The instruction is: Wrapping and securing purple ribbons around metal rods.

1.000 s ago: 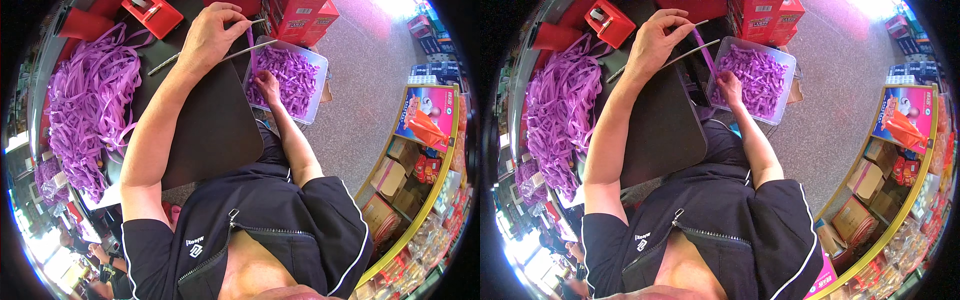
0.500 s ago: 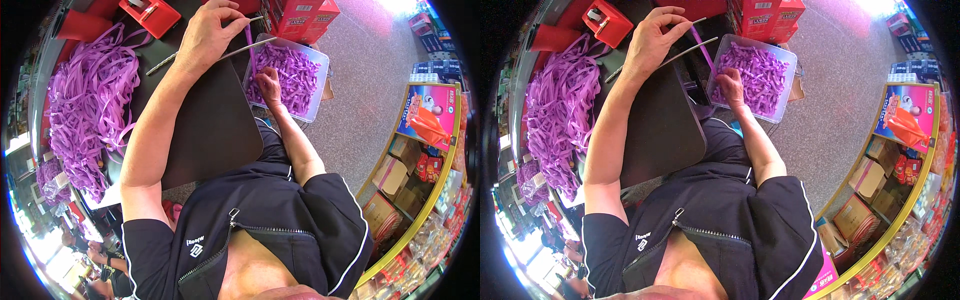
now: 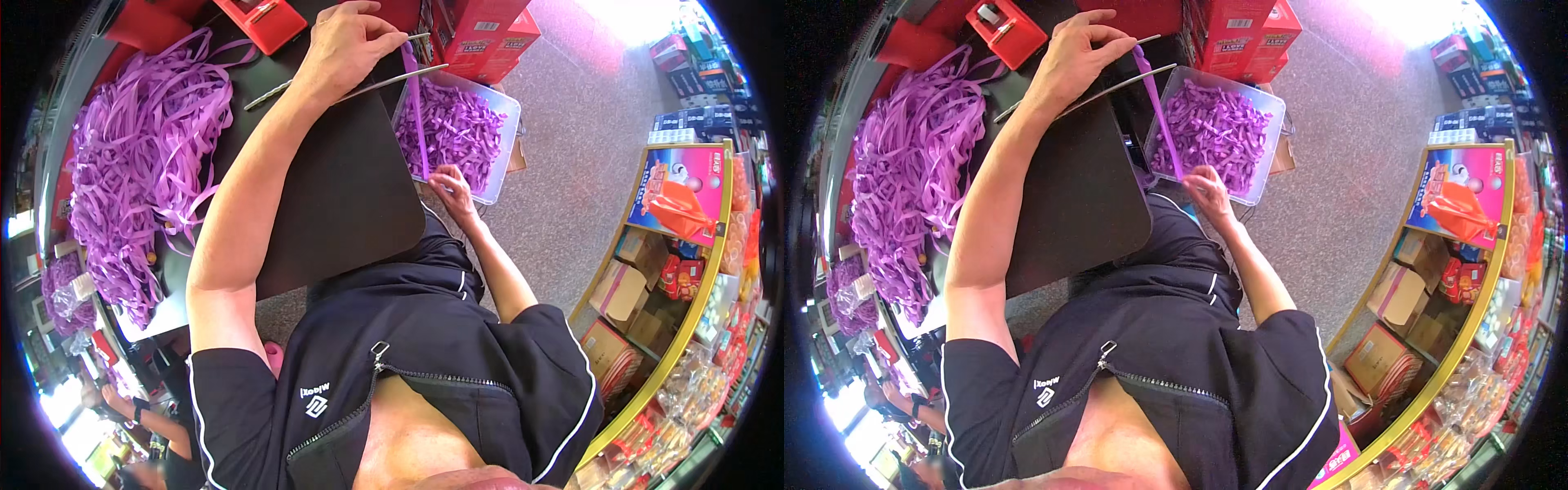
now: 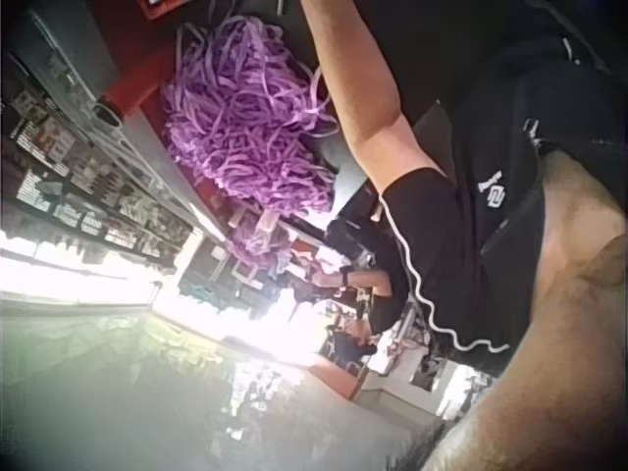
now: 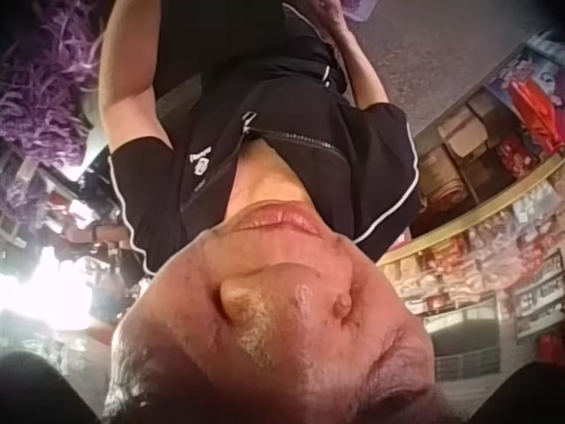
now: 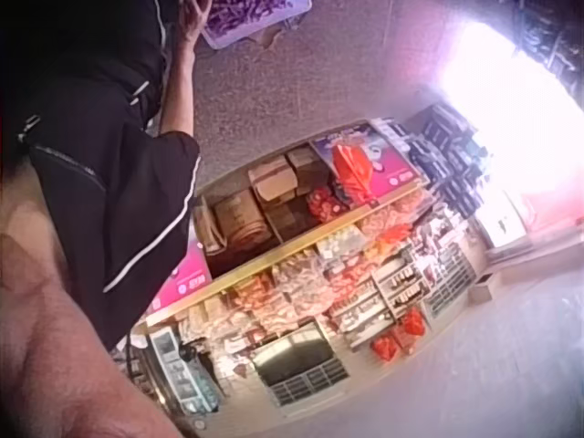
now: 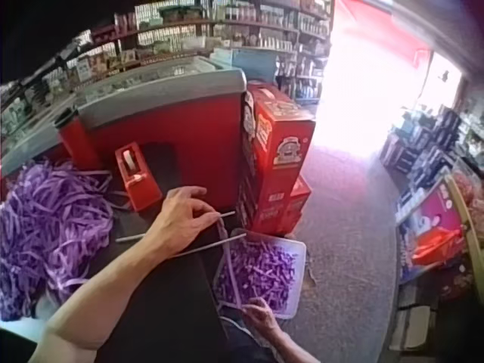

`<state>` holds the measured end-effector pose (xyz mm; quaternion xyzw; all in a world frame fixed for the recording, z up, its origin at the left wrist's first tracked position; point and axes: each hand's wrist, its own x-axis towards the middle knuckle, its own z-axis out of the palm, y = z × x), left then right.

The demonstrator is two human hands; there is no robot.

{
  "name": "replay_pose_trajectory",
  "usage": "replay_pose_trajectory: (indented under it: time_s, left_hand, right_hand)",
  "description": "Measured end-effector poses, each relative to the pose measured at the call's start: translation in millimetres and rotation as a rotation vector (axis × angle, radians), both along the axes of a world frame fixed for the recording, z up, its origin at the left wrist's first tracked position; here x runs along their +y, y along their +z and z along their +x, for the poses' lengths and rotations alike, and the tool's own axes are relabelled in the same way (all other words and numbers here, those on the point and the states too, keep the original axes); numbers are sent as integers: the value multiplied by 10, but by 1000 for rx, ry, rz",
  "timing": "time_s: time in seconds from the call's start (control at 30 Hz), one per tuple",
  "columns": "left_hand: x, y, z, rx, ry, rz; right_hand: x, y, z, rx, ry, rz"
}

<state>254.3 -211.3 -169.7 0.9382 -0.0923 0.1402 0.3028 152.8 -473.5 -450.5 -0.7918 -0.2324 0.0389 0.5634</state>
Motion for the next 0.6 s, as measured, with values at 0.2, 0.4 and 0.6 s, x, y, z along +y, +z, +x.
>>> replay_pose_trajectory:
  time_s: [0.2, 0.4, 0.6]
  left_hand:
    - [76, 14, -28, 39, 41, -17]
    - [176, -27, 20, 38, -42, 7]
    - [174, -114, 17, 19, 33, 46]
  right_hand:
    - [-133, 488, -361, 47, 72, -78]
    - [-170, 732, -492, -40, 123, -78]
    - [-493, 1599, -742, 106, 255, -110]
